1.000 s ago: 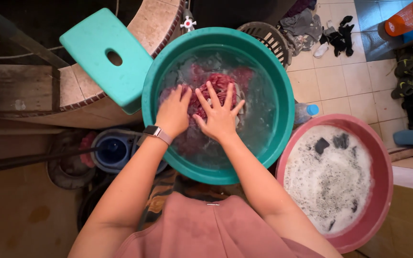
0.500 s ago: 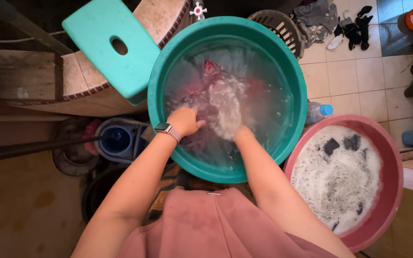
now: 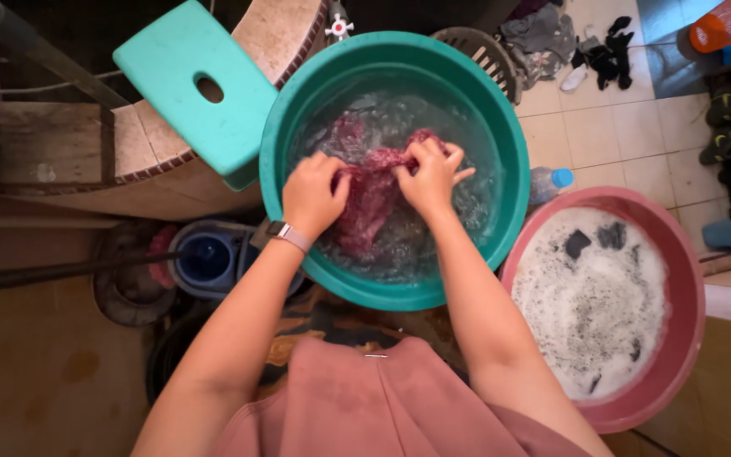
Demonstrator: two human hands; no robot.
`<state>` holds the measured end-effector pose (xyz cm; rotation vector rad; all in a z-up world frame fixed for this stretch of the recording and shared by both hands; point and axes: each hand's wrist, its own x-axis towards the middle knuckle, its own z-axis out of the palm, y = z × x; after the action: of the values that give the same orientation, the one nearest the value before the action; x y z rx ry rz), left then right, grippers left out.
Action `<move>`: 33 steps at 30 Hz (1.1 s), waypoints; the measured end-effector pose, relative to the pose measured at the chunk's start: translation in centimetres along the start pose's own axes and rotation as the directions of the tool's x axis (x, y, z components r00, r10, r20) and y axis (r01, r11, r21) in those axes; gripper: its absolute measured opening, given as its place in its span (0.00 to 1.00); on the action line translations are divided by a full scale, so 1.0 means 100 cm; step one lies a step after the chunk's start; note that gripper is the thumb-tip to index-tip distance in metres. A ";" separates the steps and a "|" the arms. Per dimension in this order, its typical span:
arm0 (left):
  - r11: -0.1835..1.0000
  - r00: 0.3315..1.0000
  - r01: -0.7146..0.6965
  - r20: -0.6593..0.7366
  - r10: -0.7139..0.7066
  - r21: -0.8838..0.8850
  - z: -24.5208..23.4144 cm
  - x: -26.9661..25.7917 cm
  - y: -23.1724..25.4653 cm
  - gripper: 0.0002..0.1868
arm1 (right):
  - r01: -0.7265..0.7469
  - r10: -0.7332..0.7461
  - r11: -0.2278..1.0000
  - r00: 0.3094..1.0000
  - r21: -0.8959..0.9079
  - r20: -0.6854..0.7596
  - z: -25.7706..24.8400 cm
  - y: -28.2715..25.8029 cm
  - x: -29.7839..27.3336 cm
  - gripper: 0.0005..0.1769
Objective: Hand washing clothes in plastic basins with soap and water.
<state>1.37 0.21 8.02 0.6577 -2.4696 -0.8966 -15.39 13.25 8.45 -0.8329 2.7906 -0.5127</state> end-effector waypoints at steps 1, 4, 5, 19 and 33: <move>0.999 0.996 -0.035 -0.086 0.036 0.013 -0.001 -0.001 0.000 0.05 | 0.096 -0.089 0.994 0.990 0.057 -0.113 -0.013 -0.001 -0.006 0.09; 0.997 0.981 -0.070 -0.180 0.075 0.035 -0.002 -0.001 -0.001 0.08 | 0.356 -0.309 0.932 0.877 0.066 -0.367 -0.066 -0.014 -0.022 0.12; 0.997 0.980 -0.062 -0.188 0.070 0.044 -0.001 0.000 -0.002 0.11 | 0.504 -0.437 0.864 0.759 0.010 -0.483 -0.085 -0.020 -0.027 0.15; 0.997 0.993 -0.019 -0.115 0.009 -0.079 -0.001 -0.004 0.003 0.13 | 0.418 -0.137 0.827 0.798 0.376 -0.586 -0.112 0.029 -0.027 0.12; 0.970 0.993 -0.113 0.012 0.113 0.216 0.035 -0.006 -0.032 0.31 | 0.146 -0.032 0.933 0.944 -0.329 0.329 0.011 0.016 -0.039 0.51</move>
<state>0.86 0.00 3.28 0.5794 -2.5978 -0.5896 -12.63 16.36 7.09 -1.0129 2.5790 0.1126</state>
